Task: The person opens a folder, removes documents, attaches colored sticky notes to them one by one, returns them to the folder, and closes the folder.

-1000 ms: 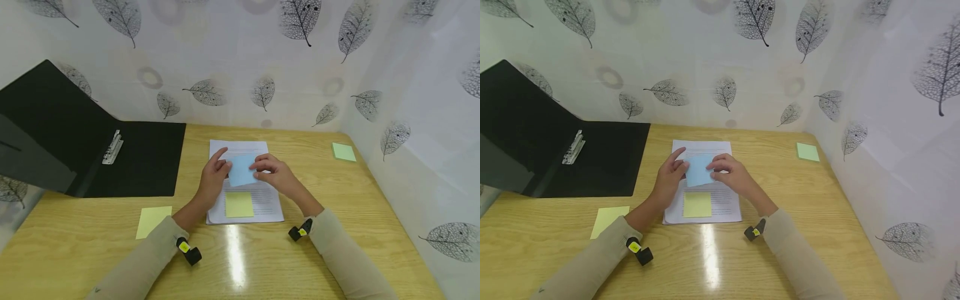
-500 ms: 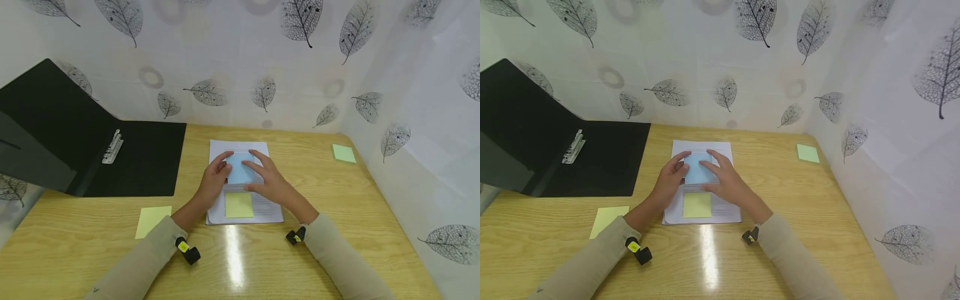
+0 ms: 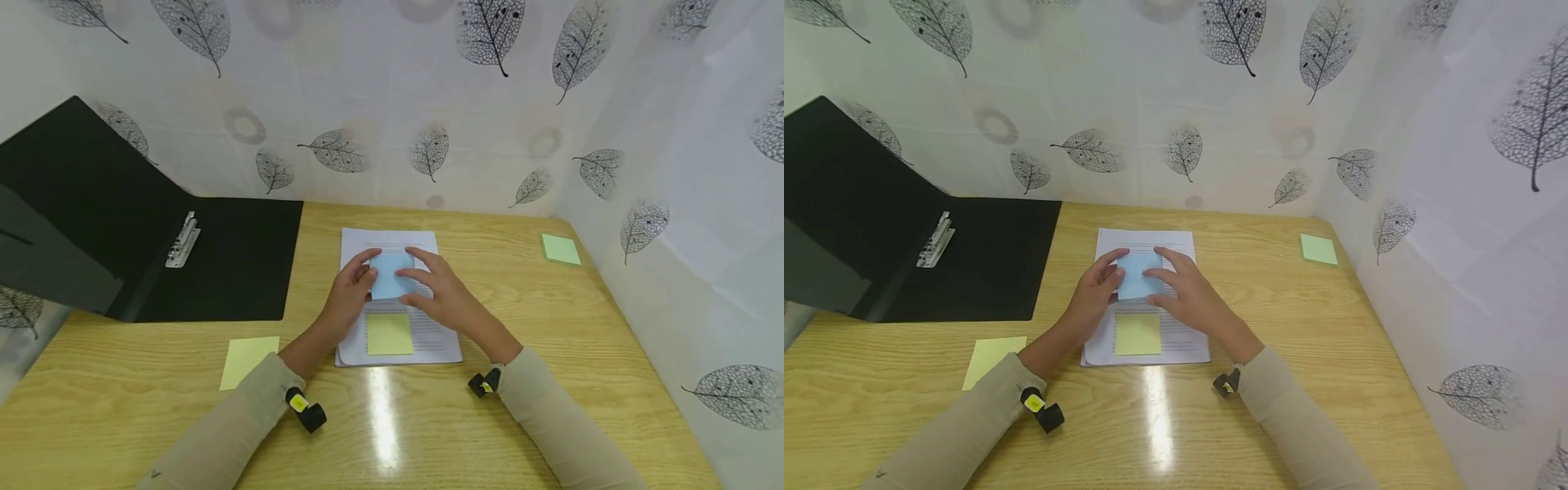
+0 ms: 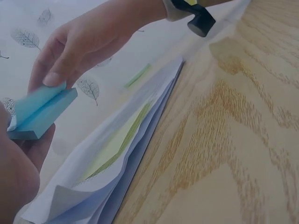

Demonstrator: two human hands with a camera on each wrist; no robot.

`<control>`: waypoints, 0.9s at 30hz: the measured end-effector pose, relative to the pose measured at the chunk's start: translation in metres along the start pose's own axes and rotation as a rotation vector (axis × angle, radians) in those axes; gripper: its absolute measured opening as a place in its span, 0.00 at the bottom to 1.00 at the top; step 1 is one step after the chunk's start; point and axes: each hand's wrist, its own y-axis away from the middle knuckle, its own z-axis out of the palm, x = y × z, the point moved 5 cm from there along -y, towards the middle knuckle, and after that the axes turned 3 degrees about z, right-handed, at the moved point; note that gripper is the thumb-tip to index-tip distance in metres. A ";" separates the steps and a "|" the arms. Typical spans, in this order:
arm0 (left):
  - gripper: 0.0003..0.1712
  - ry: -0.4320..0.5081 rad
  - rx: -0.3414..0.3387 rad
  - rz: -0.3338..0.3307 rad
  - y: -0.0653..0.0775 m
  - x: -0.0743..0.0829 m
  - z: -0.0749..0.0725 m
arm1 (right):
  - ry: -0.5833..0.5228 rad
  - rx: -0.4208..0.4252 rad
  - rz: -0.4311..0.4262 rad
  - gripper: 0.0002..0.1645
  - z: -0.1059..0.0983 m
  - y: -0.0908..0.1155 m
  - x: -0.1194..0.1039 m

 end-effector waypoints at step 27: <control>0.26 -0.103 -0.129 0.095 0.003 -0.005 0.012 | 0.055 0.179 -0.241 0.15 -0.001 0.004 -0.016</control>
